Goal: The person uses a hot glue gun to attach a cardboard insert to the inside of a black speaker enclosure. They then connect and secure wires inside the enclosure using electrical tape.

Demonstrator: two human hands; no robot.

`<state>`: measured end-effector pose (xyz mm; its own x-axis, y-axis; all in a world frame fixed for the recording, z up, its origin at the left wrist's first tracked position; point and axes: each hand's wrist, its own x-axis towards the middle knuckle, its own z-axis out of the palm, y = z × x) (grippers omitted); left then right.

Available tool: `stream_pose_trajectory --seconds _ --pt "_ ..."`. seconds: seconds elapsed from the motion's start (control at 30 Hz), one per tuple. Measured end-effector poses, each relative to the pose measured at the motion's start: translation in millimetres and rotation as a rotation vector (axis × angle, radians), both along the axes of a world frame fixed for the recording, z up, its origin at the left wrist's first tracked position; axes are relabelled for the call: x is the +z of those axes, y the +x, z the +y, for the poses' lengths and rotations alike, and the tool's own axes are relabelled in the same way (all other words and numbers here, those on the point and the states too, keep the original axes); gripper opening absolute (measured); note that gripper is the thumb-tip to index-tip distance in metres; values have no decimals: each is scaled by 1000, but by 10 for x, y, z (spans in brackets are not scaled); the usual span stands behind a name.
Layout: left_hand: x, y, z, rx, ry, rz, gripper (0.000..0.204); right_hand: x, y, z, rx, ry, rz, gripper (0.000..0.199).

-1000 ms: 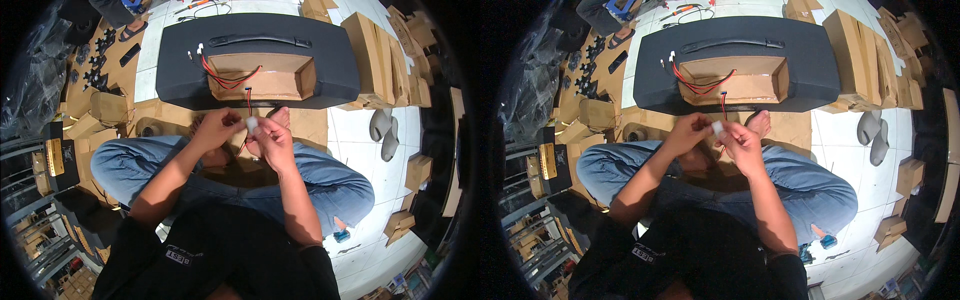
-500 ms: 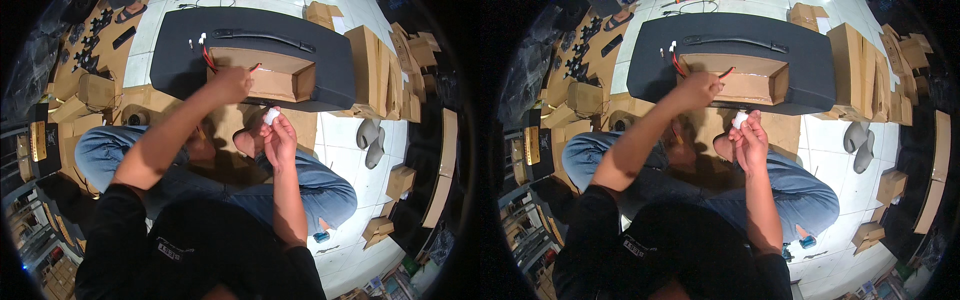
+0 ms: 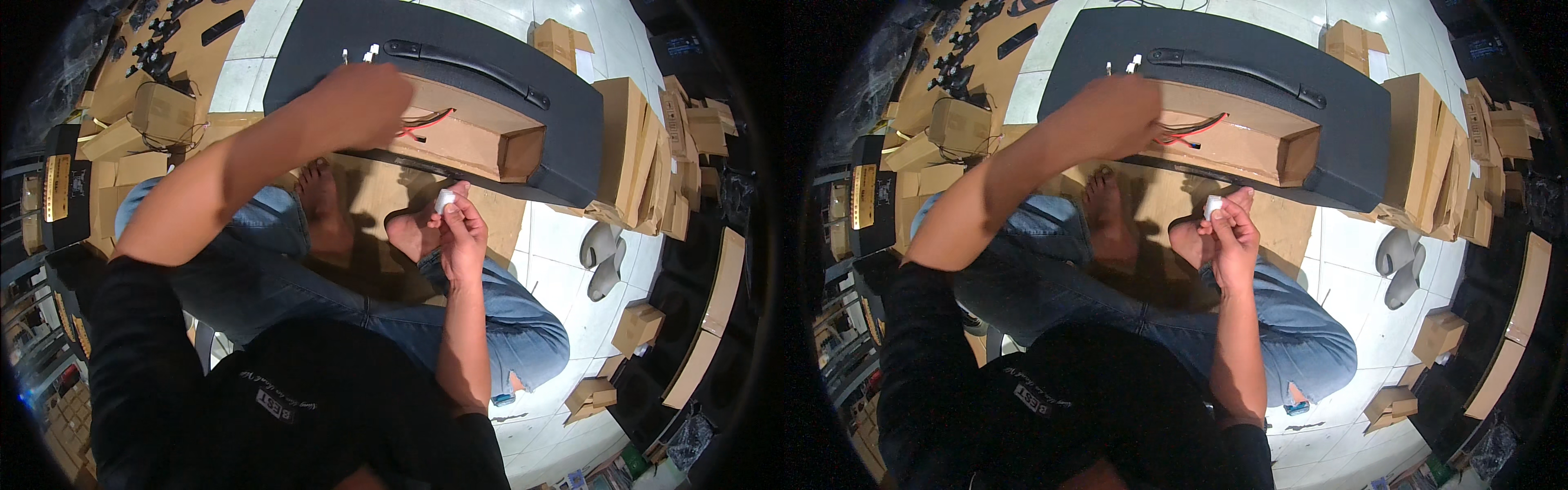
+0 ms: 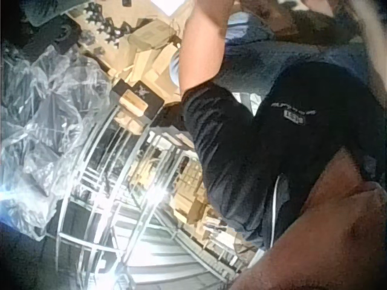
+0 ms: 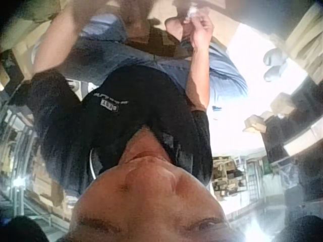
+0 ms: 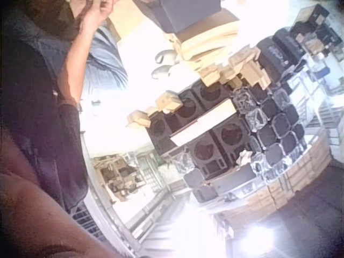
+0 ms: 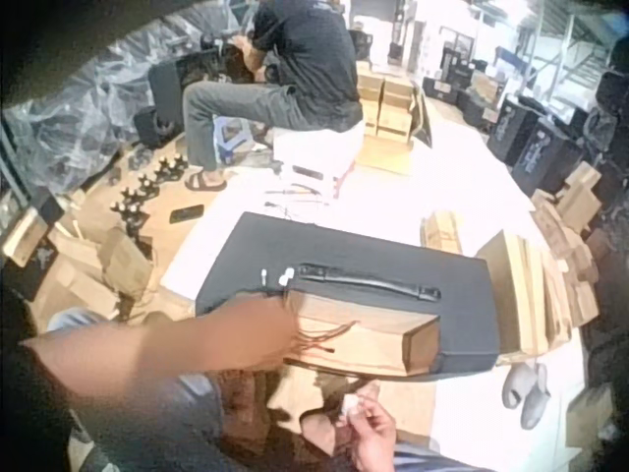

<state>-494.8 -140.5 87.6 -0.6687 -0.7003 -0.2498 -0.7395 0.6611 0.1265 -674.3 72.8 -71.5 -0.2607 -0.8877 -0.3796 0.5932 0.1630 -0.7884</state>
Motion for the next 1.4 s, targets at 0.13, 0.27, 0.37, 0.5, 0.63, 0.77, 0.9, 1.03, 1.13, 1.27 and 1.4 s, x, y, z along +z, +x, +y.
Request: stream_pose_trajectory --seconds 0.13,0.27,0.37,0.5,0.63,0.77,0.9,1.03,1.13,1.27,1.4 --pt "-175 643 188 68 52 -31 27 0 -79 -265 142 16 587 22" --pt "-204 803 226 144 36 140 32 172 -172 -878 281 -101 1253 22" --pt "-185 798 137 94 35 201 32 49 -281 -1280 417 -246 1531 23" --pt "-169 836 118 107 22 234 30 107 -247 -1507 609 -295 1665 19" --pt "-202 854 88 139 48 220 30 86 -154 -1605 717 -295 1701 22" --pt "-241 847 92 139 52 214 31 52 -150 -1643 735 -359 1736 17" --pt "-285 817 92 159 10 244 31 -20 -89 -1640 634 -300 1751 15" --pt "-269 824 102 167 -25 266 28 -130 24 -1602 545 -275 1790 16" --pt "-63 763 59 142 102 145 24 -29 -82 -1602 654 -252 1746 18" --pt "161 738 23 172 284 151 24 40 -79 -1701 779 -285 1759 20" --pt "-33 777 114 165 19 315 21 -20 -35 -1686 630 -122 1648 23"
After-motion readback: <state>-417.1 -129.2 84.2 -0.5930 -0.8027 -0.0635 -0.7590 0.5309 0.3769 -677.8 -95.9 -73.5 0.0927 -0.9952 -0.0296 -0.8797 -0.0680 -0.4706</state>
